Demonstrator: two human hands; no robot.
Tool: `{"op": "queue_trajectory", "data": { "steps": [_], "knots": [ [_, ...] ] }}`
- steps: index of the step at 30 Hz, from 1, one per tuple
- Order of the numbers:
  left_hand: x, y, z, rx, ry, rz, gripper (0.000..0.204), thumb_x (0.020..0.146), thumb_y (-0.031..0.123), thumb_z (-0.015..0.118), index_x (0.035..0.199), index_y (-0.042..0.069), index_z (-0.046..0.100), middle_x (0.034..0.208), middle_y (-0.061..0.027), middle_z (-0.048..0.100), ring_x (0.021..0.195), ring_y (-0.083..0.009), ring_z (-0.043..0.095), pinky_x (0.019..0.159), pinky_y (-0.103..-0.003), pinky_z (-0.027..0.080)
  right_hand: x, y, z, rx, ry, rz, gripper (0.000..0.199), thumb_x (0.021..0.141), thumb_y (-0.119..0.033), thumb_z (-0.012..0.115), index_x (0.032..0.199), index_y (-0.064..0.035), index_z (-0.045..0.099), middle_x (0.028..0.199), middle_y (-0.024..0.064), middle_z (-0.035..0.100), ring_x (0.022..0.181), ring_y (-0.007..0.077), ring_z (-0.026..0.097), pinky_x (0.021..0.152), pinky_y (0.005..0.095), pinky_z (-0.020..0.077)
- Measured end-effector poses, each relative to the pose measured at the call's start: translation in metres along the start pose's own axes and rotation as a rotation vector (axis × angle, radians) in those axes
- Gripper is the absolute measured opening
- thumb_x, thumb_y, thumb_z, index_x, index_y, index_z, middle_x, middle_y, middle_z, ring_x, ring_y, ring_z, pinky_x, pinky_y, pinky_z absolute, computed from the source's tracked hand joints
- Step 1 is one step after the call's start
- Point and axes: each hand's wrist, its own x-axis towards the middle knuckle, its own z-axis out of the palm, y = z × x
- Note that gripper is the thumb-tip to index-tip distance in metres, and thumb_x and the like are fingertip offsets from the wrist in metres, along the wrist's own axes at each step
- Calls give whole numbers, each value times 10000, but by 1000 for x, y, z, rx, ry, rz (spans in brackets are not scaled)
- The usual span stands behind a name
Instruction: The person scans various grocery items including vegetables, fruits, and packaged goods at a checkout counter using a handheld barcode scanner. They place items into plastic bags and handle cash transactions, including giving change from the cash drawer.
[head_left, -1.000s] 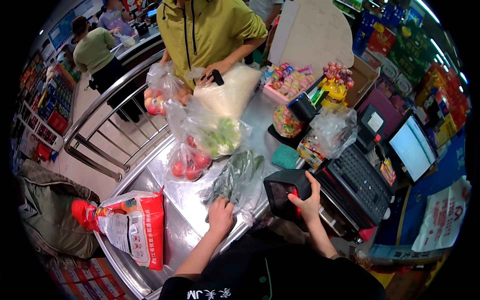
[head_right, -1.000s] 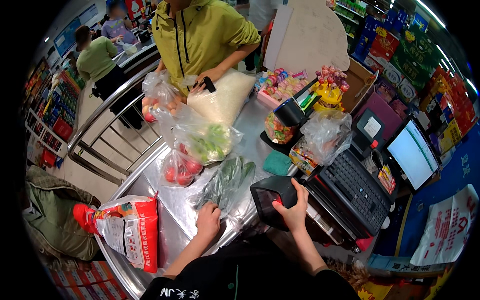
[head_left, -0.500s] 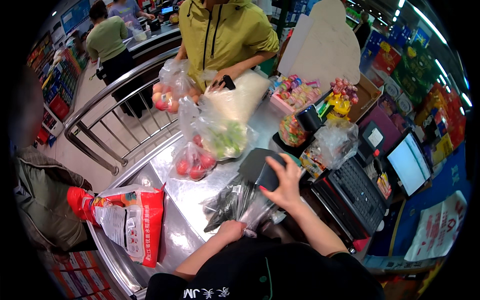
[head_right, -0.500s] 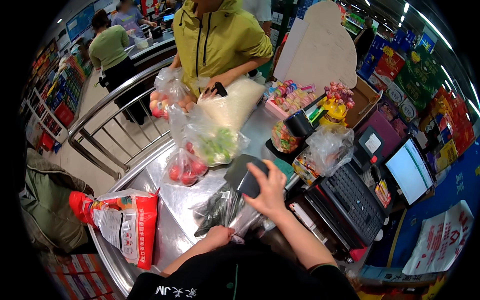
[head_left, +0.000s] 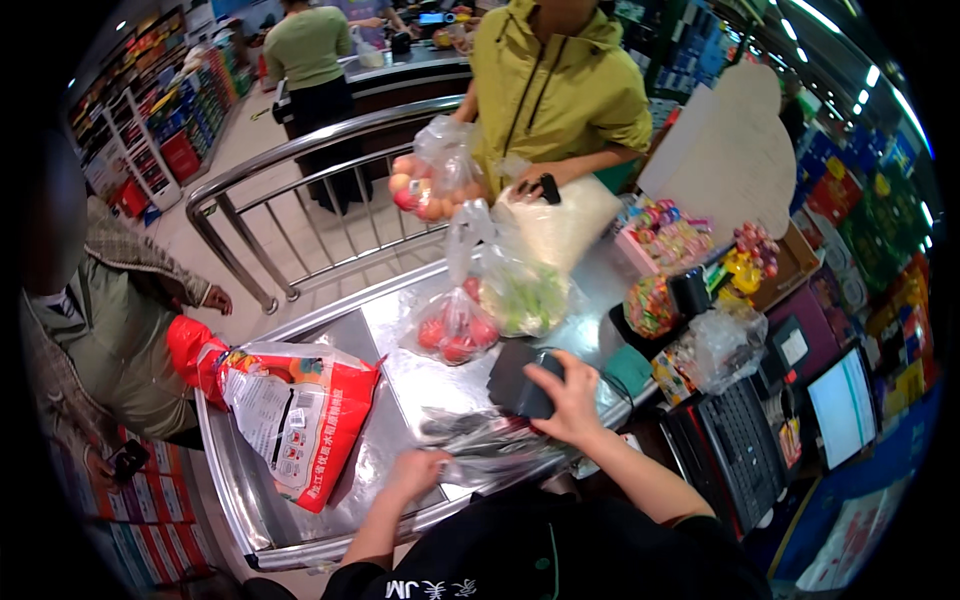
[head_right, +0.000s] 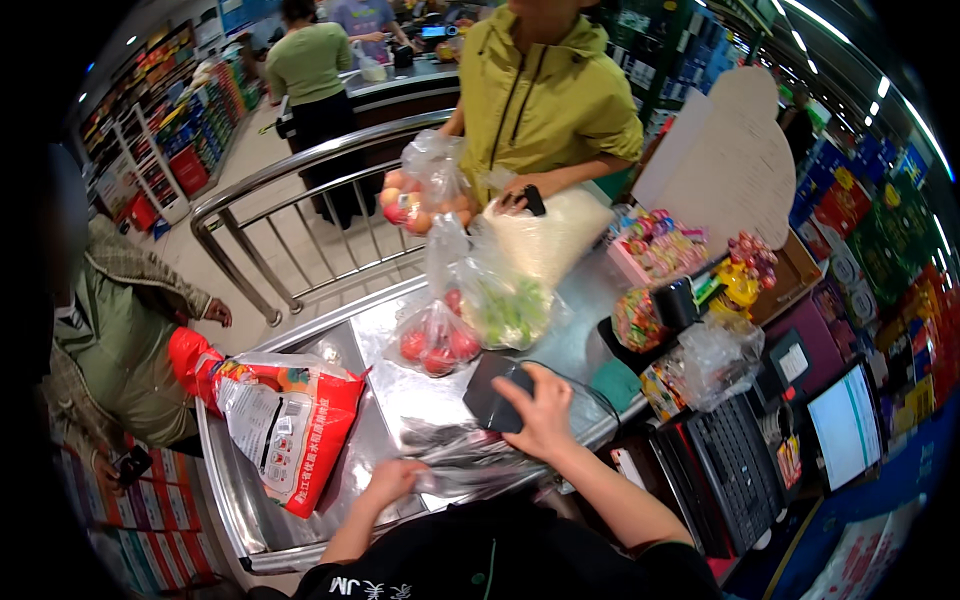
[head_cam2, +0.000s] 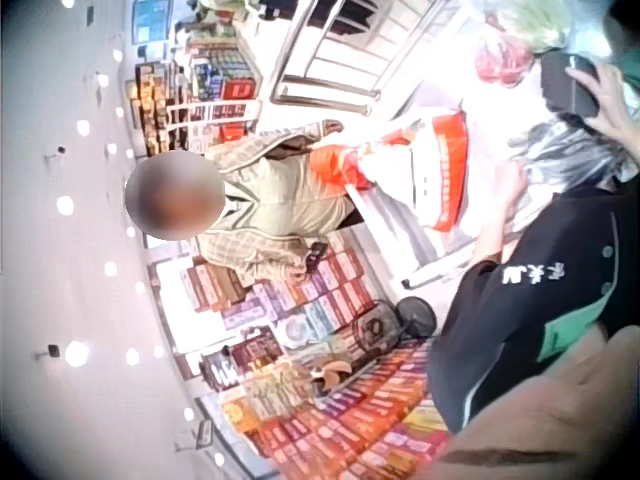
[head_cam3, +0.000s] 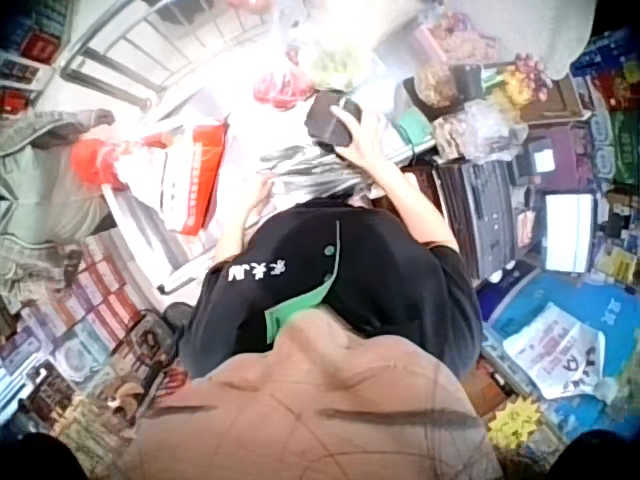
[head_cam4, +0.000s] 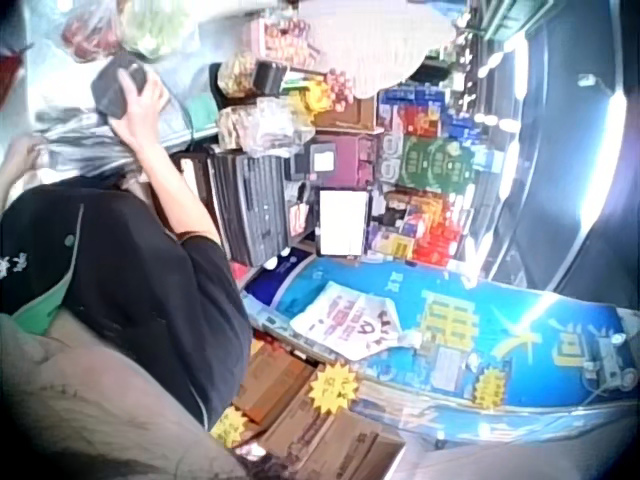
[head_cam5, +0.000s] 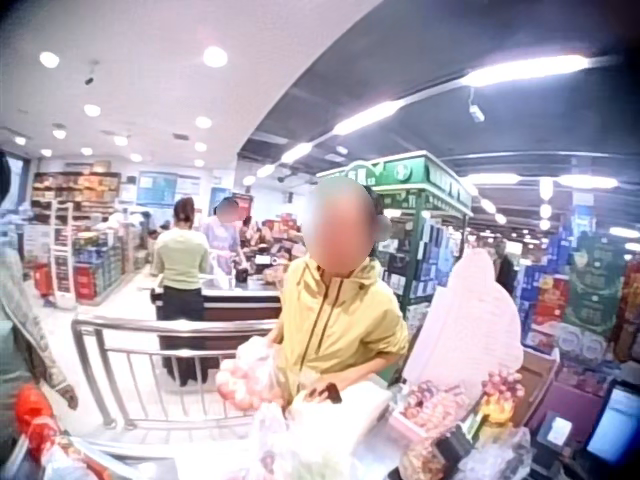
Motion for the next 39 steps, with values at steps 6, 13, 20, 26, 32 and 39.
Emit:
{"op": "queue_trajectory", "data": {
  "steps": [6,13,20,26,32,39],
  "knots": [
    [-18,-93,-101,-336,610,-132,298,657,-102,580,895,47,680,834,-131,649,804,-292,634,751,-359,498,-16,15,-15,190,198,338,804,560,-215,832,1291,-170,501,1308,187,390,1238,353,367,1021,466,236],
    [39,-50,-156,162,981,-320,366,665,-119,502,922,78,674,912,-117,593,963,-296,542,885,-329,416,-43,31,-2,177,178,485,826,550,-220,835,1301,-165,495,1320,188,383,1227,358,387,1032,450,262],
    [162,55,-151,-170,879,193,355,704,2,559,1055,35,594,1119,-170,546,1100,-341,483,987,-423,357,-47,24,5,100,161,462,803,566,-280,817,1297,-179,500,1284,193,392,1204,373,386,1002,477,263],
    [271,43,-64,-181,380,-19,570,738,174,686,1252,60,466,1028,-238,610,965,-391,593,838,-439,471,-31,14,7,15,62,441,875,541,-267,829,1329,-169,462,1325,182,377,1220,376,376,1009,489,292],
    [170,35,-2,-195,277,-104,610,755,129,605,1329,86,402,975,-259,627,943,-417,603,800,-471,477,-36,27,6,60,83,507,923,590,-295,812,1388,-148,372,1366,182,350,1258,373,350,1037,506,256],
    [50,3,-40,74,459,237,161,682,11,605,822,77,651,842,-118,623,839,-331,597,748,-433,483,-28,37,3,172,106,479,859,586,-268,815,1349,-153,437,1306,177,406,1210,353,395,1013,476,280]
  ]
}}
